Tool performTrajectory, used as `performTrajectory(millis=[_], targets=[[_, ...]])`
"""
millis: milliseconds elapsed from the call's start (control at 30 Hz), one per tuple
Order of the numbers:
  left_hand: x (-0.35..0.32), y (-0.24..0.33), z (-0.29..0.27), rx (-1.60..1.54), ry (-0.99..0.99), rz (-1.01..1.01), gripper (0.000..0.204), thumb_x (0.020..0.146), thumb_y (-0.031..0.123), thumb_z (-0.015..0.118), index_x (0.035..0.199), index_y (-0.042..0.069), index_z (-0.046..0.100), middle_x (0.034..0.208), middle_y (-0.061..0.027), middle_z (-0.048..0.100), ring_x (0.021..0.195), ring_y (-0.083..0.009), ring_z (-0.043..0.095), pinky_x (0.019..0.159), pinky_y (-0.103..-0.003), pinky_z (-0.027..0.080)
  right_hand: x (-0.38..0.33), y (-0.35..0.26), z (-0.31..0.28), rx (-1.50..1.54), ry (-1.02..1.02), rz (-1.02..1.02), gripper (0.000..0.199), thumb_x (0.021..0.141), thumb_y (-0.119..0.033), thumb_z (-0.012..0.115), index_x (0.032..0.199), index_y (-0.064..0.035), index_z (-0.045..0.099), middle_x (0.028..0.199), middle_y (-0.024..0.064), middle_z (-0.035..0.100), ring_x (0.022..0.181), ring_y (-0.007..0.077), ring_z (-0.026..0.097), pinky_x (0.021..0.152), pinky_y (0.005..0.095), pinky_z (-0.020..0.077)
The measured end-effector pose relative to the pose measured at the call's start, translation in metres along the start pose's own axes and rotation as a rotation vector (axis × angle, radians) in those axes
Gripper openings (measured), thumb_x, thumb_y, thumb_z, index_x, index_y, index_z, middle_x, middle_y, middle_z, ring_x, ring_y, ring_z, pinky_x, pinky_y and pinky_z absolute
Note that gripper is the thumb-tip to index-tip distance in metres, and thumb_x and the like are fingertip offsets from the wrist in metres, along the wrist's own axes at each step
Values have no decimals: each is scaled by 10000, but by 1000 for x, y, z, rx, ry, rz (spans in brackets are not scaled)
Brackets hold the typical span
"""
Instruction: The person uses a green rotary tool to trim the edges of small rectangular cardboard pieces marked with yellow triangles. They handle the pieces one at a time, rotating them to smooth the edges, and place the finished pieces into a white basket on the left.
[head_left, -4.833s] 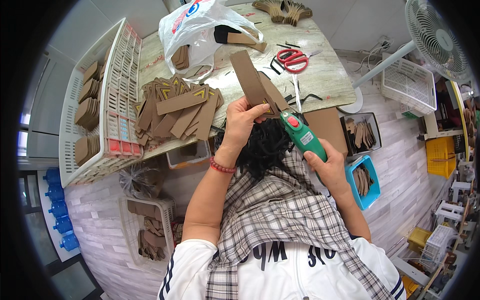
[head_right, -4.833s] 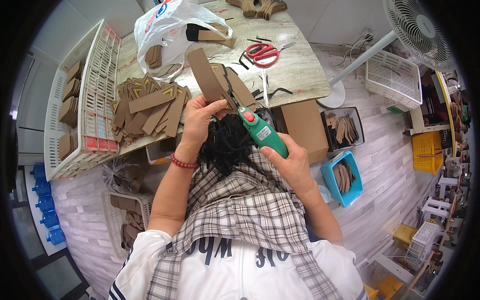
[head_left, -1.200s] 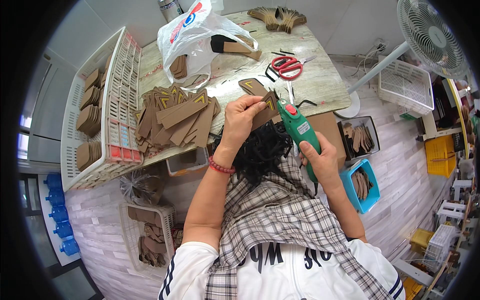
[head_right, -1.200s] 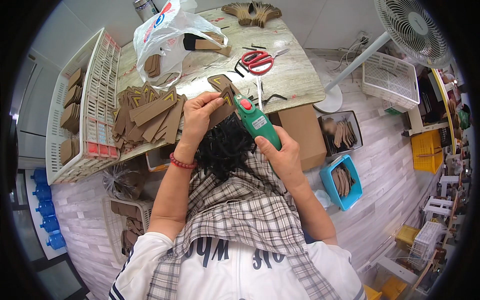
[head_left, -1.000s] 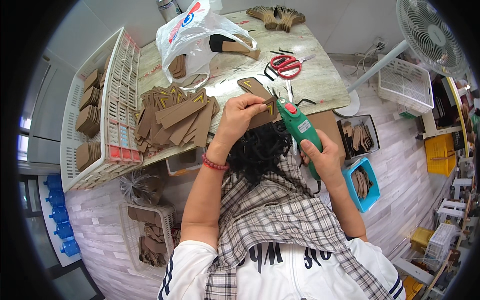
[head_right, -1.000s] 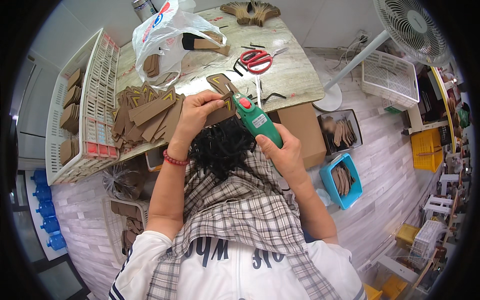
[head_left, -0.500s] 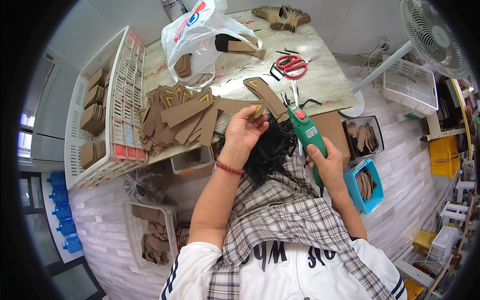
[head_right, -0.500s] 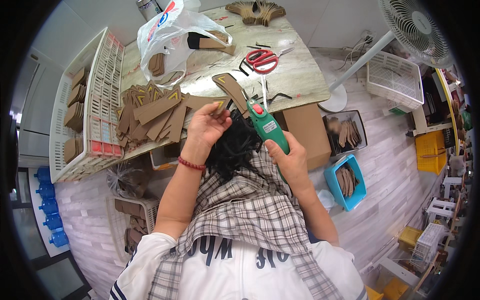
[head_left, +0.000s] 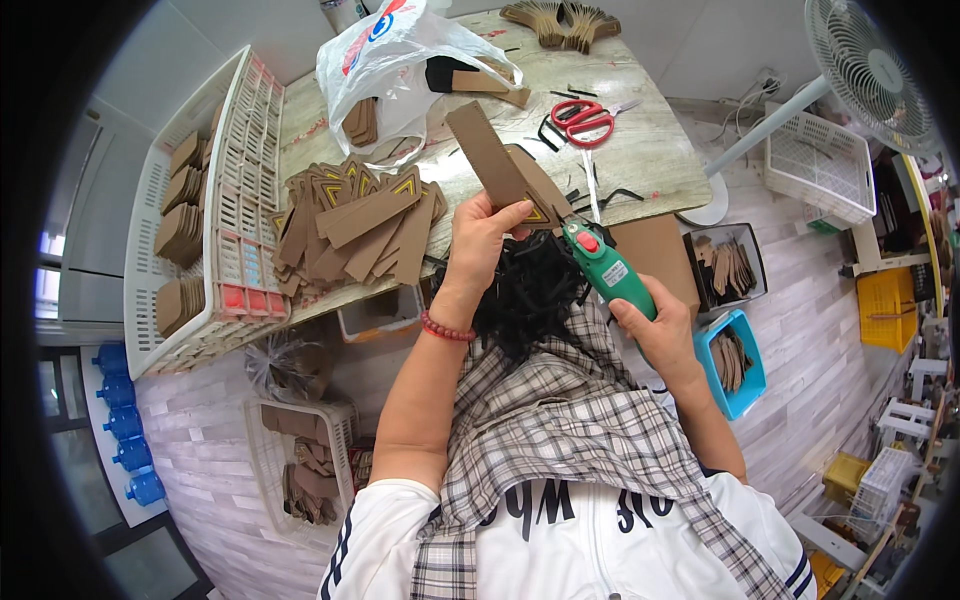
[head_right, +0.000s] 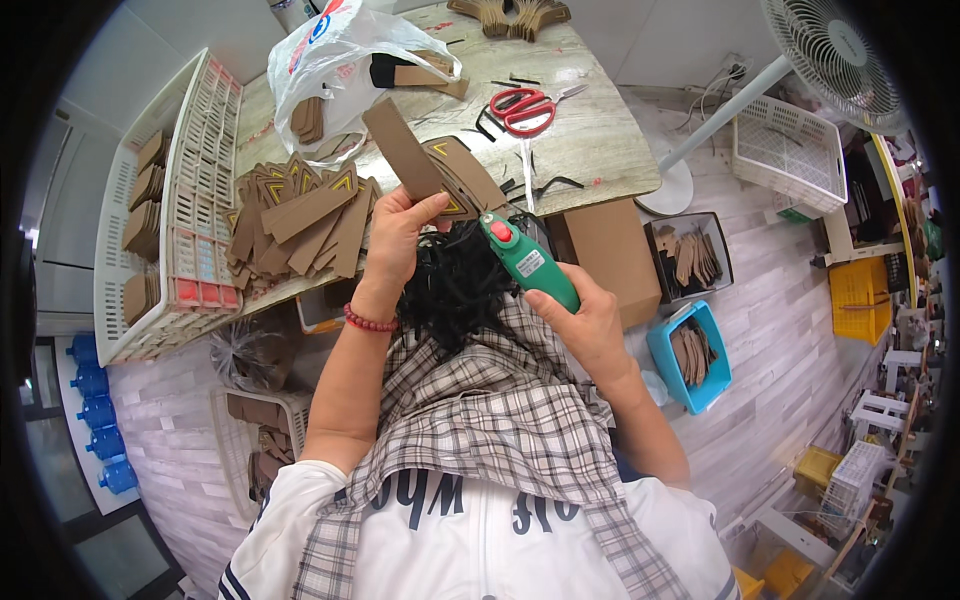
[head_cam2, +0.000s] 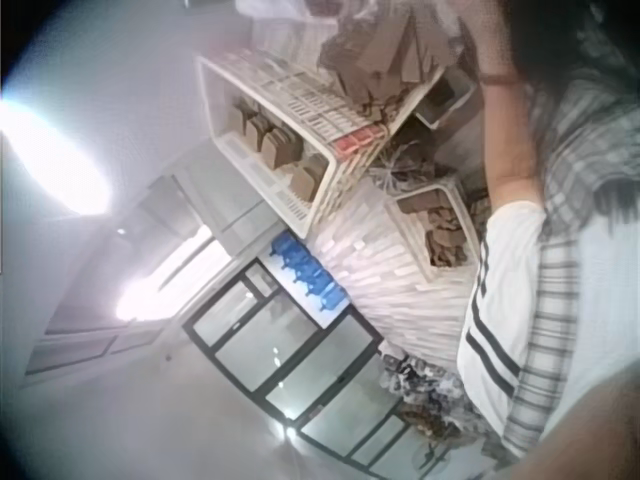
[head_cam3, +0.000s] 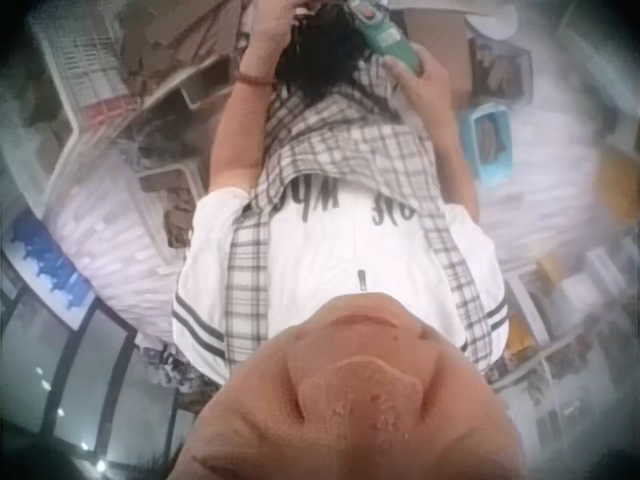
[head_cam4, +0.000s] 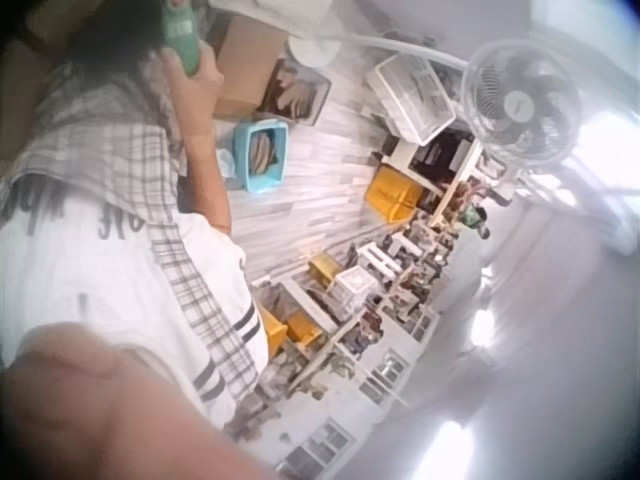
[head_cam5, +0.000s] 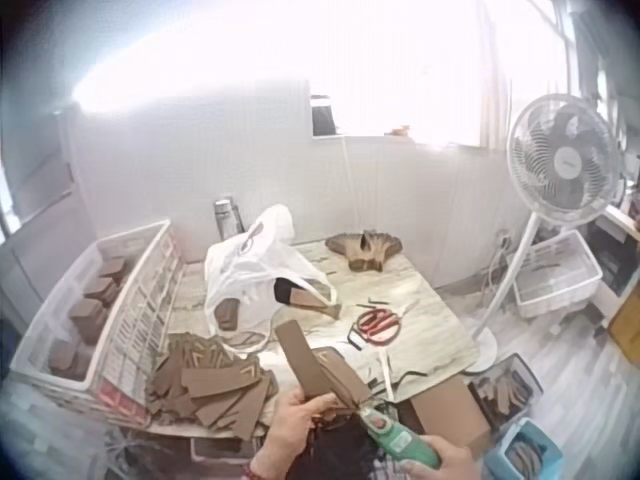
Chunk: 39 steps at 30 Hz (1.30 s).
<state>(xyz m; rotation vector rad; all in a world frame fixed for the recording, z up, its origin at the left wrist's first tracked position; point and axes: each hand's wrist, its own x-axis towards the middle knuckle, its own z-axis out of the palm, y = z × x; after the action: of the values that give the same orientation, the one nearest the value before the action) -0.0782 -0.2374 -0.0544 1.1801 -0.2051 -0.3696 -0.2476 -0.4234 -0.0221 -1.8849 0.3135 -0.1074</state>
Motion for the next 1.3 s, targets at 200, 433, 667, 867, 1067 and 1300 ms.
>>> performTrajectory(millis=[200, 433, 667, 867, 1067, 1300], targets=[[-2, 0, 3, 44, 10, 38, 94, 851, 57, 638, 920, 5, 675, 851, -41, 689, 694, -79, 601, 582, -218, 459, 1, -5, -1, -57, -14, -24, 409, 819, -279, 731, 1082, 10, 611, 739, 42, 625, 656, 78, 550, 585, 248, 453], [-5, -2, 8, 40, 13, -29, 100, 851, 48, 642, 937, 8, 673, 864, -48, 687, 716, -103, 615, 593, -229, 476, 2, -7, -1, -50, -24, -11, 411, 822, -281, 730, 1083, 11, 608, 735, 46, 632, 652, 81, 561, 584, 249, 458], [-7, -5, 9, 23, 0, -42, 98, 854, 64, 640, 924, 12, 685, 849, -49, 693, 699, -95, 616, 591, -222, 477, 4, -9, 1, 0, -23, -7, 409, 826, -281, 727, 1082, 14, 606, 700, 28, 617, 624, 73, 551, 557, 239, 449], [-8, -8, 9, 22, 0, -39, 91, 853, 74, 642, 904, 16, 691, 832, -48, 694, 682, -87, 608, 589, -221, 475, 9, 2, 6, 25, 4, -43, 383, 827, -251, 726, 1081, 13, 614, 701, 11, 596, 617, 54, 526, 545, 226, 432], [-10, -7, 8, 26, -5, -49, 94, 852, 62, 634, 915, 16, 686, 836, -45, 692, 690, -91, 609, 586, -223, 475, 14, -6, 13, 78, -1, -3, 364, 827, -232, 726, 1077, 8, 618, 686, -9, 578, 603, 40, 509, 526, 216, 411], [-4, -12, -6, -106, 167, 136, 73, 861, 66, 632, 916, 24, 654, 833, -46, 678, 650, -103, 603, 575, -237, 483, 23, -8, 17, 171, 35, 20, 332, 847, -248, 709, 1046, 1, 618, 683, -25, 561, 572, 31, 488, 495, 201, 396]])
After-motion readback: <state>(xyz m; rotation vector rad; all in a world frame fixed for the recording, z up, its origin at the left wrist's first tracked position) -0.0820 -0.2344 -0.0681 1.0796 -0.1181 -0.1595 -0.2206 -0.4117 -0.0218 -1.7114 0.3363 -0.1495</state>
